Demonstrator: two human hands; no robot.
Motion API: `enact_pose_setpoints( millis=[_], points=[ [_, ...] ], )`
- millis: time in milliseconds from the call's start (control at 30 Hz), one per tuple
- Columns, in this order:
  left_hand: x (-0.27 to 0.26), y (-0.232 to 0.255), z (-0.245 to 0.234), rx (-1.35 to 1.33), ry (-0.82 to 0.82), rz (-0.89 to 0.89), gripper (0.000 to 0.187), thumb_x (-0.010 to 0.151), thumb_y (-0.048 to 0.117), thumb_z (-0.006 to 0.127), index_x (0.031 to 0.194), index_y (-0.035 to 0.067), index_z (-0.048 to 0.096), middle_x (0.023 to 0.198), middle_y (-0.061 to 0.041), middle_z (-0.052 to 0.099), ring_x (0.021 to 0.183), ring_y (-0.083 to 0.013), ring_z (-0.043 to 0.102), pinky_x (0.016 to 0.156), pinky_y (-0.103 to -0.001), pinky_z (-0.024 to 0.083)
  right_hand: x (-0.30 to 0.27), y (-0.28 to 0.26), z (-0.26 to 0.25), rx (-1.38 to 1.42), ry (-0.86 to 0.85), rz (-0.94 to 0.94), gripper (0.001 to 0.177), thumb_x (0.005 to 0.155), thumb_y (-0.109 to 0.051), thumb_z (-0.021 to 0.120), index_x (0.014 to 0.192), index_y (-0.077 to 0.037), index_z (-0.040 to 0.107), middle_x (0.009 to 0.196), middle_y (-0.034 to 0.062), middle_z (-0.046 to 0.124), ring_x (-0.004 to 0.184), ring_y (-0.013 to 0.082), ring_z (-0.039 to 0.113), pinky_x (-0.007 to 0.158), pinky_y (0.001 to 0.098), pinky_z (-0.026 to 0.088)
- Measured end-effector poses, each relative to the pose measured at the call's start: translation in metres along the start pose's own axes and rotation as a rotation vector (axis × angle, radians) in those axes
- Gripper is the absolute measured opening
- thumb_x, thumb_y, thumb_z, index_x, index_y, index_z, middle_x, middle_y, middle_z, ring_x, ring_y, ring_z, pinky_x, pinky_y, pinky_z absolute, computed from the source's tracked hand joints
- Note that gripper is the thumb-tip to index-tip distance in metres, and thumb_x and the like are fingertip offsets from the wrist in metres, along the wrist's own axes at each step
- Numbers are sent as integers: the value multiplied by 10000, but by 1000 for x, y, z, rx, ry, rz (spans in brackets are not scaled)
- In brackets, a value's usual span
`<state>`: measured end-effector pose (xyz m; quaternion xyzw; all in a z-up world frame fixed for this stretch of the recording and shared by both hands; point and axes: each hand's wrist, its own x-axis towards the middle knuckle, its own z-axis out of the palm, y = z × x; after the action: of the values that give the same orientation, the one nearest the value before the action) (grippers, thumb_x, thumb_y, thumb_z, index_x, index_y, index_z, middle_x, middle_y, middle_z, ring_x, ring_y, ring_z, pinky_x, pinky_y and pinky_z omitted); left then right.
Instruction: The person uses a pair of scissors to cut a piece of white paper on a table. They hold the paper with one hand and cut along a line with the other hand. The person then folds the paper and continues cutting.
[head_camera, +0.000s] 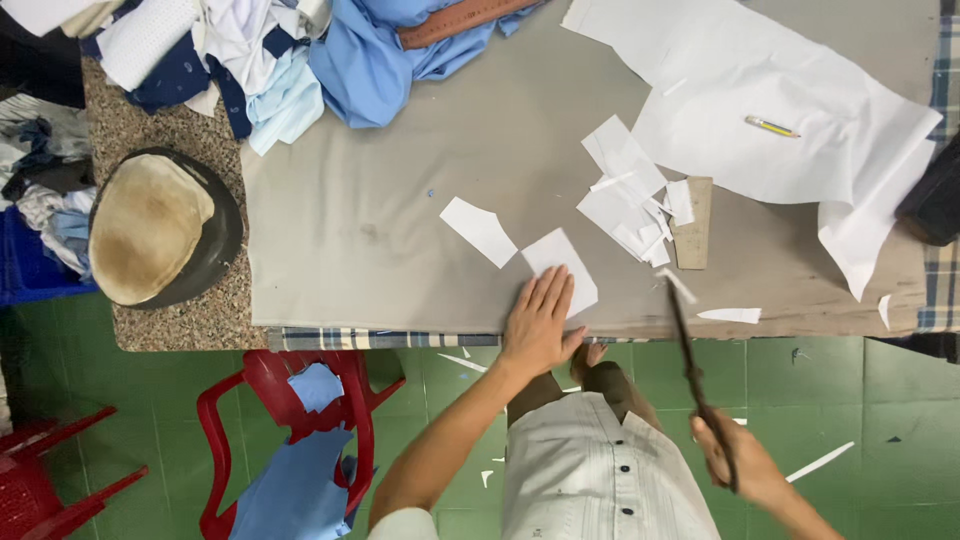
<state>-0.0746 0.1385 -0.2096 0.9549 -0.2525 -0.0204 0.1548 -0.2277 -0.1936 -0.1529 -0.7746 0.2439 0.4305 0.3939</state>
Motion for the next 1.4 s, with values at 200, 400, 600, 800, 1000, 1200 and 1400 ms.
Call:
enact_pose_setpoints(
  millis=[200, 400, 600, 800, 1000, 1200, 1400],
  points=[
    [60, -74, -34, 160, -158, 554, 740, 1042, 587, 476, 1639, 186, 300, 1714, -49, 263, 1593, -225, 218, 1319, -471, 75, -46, 106, -117, -773, 110, 114, 682, 797, -630, 660, 1391, -368, 450, 803, 46, 866, 739, 212, 897, 684, 330, 709],
    [67, -80, -40, -124, 1059, -451, 308, 1105, 107, 543, 1390, -9, 570, 1470, -152, 587, 1427, -379, 545, 1249, -536, 389, 99, -96, -119, -482, 23, -719, 453, 944, -466, 573, 1251, -135, 538, 821, 102, 684, 726, 325, 667, 671, 455, 516],
    [56, -50, 5, -84, 342, 238, 471, 1024, 411, 602, 1380, 108, 652, 1511, -91, 578, 1441, -294, 504, 1251, -541, 300, 102, -126, 9, 702, -10, -912, 291, 970, -34, 598, 1244, 40, 528, 512, 77, 598, 362, 213, 647, 401, 313, 567],
    [50, -63, 17, -62, -16, 406, 772, 1013, 695, 245, 1600, 216, 393, 1651, -77, 405, 1544, -295, 347, 1241, -608, 219, 72, -83, 31, 280, 179, -547, 267, 813, -247, 824, 941, -60, 683, 475, 123, 689, 435, 299, 704, 436, 391, 501],
    [36, -63, -23, 113, -226, 341, 795, 1027, 682, 397, 1627, 163, 356, 1701, -47, 301, 1582, -264, 255, 1278, -540, 209, 10, -57, 71, 172, -99, -386, 296, 946, -305, 672, 1154, -95, 656, 460, -38, 381, 382, 99, 354, 393, 318, 366],
    [30, -64, -27, -15, -180, 286, 659, 1074, 558, 353, 1601, 166, 401, 1674, -81, 367, 1560, -288, 343, 1266, -540, 231, -34, -75, 62, -23, -391, 151, 363, 1015, -435, 569, 1300, -215, 615, 819, -23, 469, 765, 129, 535, 762, 293, 529],
    [37, -74, -9, 87, -114, 123, 660, 1097, 521, 289, 1597, 98, 381, 1674, -83, 349, 1545, -283, 372, 1263, -562, 270, -21, -67, 83, 626, -488, 465, 719, 1092, -621, 289, 701, -55, 495, 558, 31, 315, 489, 185, 225, 498, 379, 239]
  ],
)
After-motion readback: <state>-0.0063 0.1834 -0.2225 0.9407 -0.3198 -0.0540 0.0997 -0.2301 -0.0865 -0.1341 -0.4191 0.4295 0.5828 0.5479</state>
